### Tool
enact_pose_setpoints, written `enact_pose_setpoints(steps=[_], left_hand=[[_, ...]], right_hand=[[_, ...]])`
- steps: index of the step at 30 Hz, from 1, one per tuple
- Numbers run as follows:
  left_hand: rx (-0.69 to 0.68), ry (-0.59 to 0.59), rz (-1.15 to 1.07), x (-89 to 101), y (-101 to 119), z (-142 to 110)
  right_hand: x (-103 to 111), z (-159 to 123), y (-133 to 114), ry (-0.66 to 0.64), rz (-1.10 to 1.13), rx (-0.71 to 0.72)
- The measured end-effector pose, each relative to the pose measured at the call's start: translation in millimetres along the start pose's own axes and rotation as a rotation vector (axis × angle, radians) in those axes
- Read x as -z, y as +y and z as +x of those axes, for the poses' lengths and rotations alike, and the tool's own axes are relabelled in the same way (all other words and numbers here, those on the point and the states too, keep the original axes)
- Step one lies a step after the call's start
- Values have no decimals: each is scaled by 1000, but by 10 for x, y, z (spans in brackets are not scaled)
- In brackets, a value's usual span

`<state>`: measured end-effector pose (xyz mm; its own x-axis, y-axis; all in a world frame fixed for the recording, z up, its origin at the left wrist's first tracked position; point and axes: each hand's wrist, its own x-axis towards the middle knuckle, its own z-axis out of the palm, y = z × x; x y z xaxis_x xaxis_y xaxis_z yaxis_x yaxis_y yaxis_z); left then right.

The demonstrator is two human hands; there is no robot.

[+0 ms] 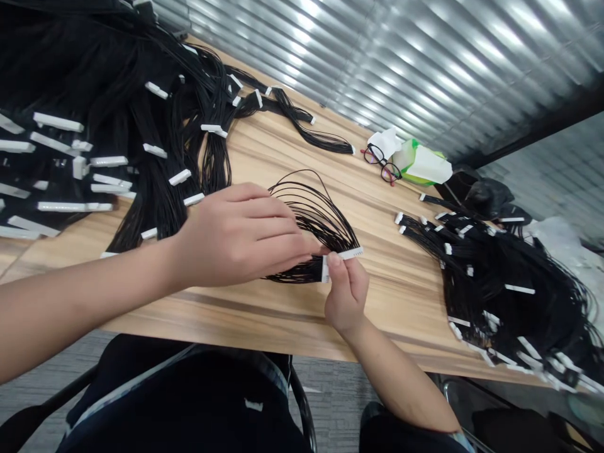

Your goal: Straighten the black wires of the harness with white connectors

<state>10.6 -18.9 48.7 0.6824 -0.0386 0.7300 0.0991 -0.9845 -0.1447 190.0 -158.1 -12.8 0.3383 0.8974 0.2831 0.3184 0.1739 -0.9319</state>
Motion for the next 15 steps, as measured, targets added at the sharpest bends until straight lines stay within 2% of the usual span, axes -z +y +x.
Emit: enact_pose_setpoints(steps=[3, 9, 12, 15], left_hand=[[82, -108, -69, -57, 28, -18], [231, -290, -469, -72, 8, -64], [320, -277, -485, -43, 31, -63], [240, -212, -312, -43, 45, -50]], right_hand=[[12, -4, -15, -25, -85, 90], [32, 29, -65, -86, -220, 154], [25, 61, -79, -113, -257, 158], [5, 94, -97, -152, -283, 131]])
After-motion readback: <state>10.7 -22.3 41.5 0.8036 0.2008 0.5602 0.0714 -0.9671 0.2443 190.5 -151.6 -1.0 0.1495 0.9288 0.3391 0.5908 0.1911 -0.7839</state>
